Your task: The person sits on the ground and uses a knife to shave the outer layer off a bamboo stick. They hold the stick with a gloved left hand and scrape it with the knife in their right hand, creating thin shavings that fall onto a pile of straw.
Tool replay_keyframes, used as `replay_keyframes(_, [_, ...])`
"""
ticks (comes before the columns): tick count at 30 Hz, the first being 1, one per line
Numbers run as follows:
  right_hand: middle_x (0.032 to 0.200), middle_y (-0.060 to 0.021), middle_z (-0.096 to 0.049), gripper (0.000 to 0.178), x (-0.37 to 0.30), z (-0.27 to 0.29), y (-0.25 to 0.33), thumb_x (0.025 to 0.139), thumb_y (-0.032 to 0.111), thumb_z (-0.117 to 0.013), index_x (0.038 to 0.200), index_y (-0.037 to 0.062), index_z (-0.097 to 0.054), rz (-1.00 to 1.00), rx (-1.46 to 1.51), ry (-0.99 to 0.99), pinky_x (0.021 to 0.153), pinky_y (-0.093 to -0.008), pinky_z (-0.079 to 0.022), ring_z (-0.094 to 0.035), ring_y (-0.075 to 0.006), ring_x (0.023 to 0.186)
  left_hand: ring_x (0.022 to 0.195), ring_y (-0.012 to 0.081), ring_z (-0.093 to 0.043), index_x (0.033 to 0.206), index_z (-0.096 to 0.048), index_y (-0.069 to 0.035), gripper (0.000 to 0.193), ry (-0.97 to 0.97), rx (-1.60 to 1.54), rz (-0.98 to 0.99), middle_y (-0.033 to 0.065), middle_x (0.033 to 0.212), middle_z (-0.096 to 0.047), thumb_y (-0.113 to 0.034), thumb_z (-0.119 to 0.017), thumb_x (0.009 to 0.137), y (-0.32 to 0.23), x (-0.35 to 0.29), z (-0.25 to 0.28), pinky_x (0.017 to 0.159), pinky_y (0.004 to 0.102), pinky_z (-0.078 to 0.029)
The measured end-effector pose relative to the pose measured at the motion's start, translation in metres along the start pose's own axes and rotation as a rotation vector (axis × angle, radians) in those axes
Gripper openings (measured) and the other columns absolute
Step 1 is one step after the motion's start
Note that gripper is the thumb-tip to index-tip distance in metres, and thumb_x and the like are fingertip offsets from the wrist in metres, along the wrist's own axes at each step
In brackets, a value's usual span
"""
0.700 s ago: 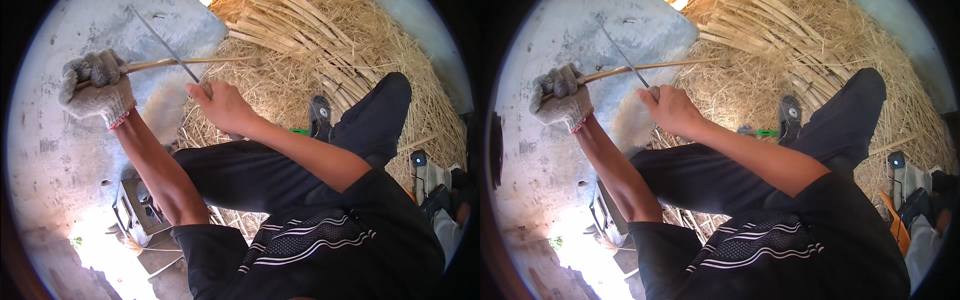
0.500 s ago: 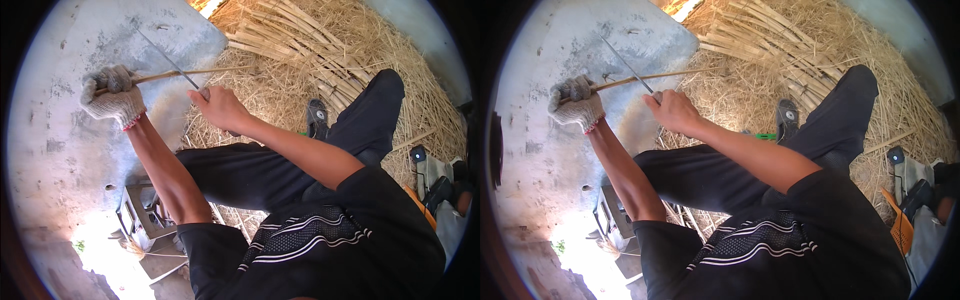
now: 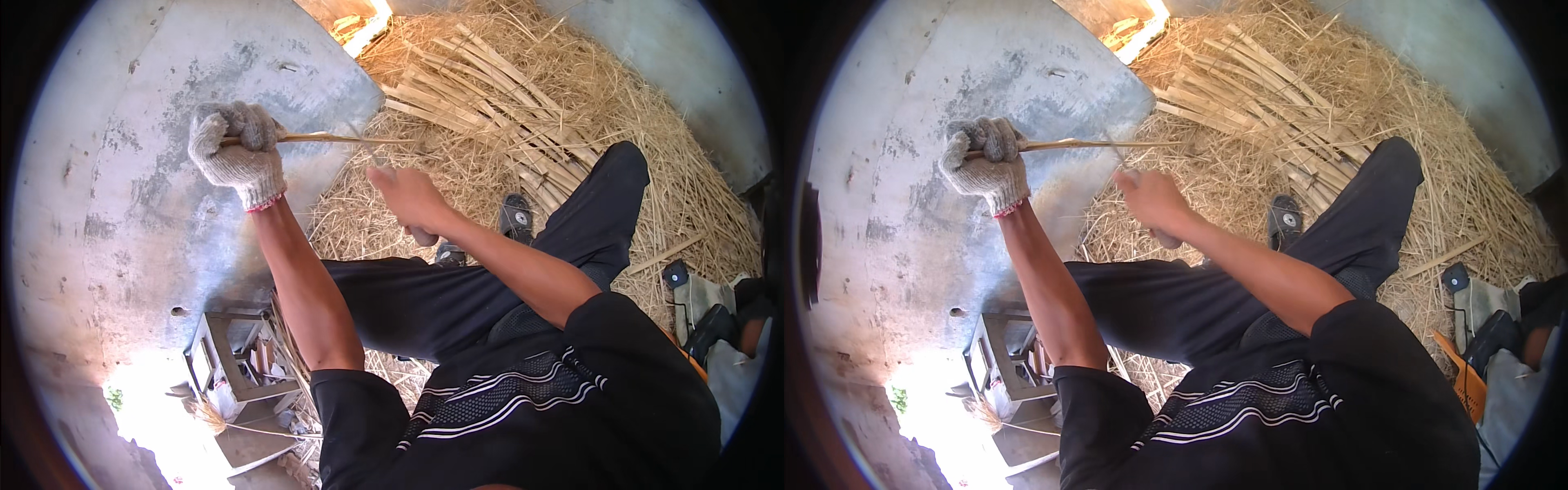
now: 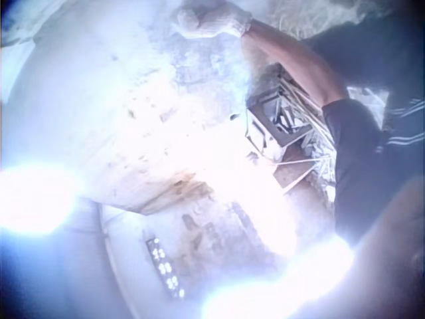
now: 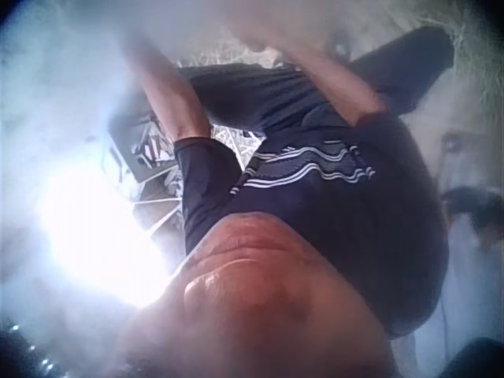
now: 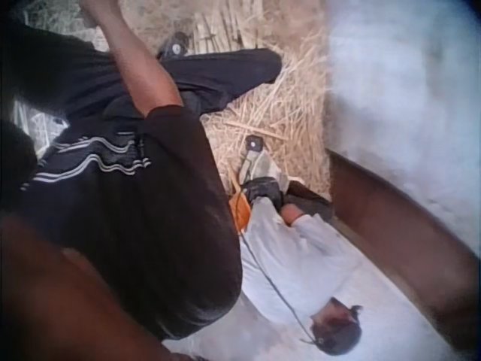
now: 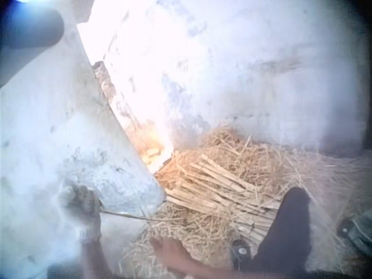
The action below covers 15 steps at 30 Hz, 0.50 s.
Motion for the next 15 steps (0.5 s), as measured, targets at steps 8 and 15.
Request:
replay_keyframes(8, [0.063, -0.0176, -0.062, 0.049, 0.044, -0.015, -0.053, 0.098, 0.043, -0.045, 0.092, -0.0013, -0.064, -0.005, 0.027, -0.011, 0.057, -0.0434, -0.052, -0.064, -0.0293, 0.054, 0.034, 0.0127, -0.024, 0.054, -0.037, -0.013, 0.024, -0.009, -0.014, 0.007, -0.0007, 0.044, -0.029, -0.021, -0.05, 0.072, 0.0, 0.018, 0.01, 0.033, 0.0317, -0.022])
replay_keyframes(15, [0.056, -0.0138, -0.057, 0.055, 0.045, -0.003, -0.038, 0.098, 0.048, -0.043, 0.08, -0.0009, -0.06, -0.039, -0.008, 0.038, 0.055, -0.0416, -0.051, -0.059, -0.0242, 0.049, 0.038, 0.012, -0.027, 0.059, -0.035, -0.015, 0.02, -0.414, 0.129, 0.036, -0.0017, 0.046, -0.031, -0.013, -0.046, 0.075, 0.01, 0.033, 0.034, 0.041, 0.0306, -0.027])
Point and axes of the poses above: each hand's wrist, its own x-axis towards the middle knuckle, its own z-axis out of the back of the hand, y = z × x, the point moved 9 cm from there along x, towards the middle knuckle
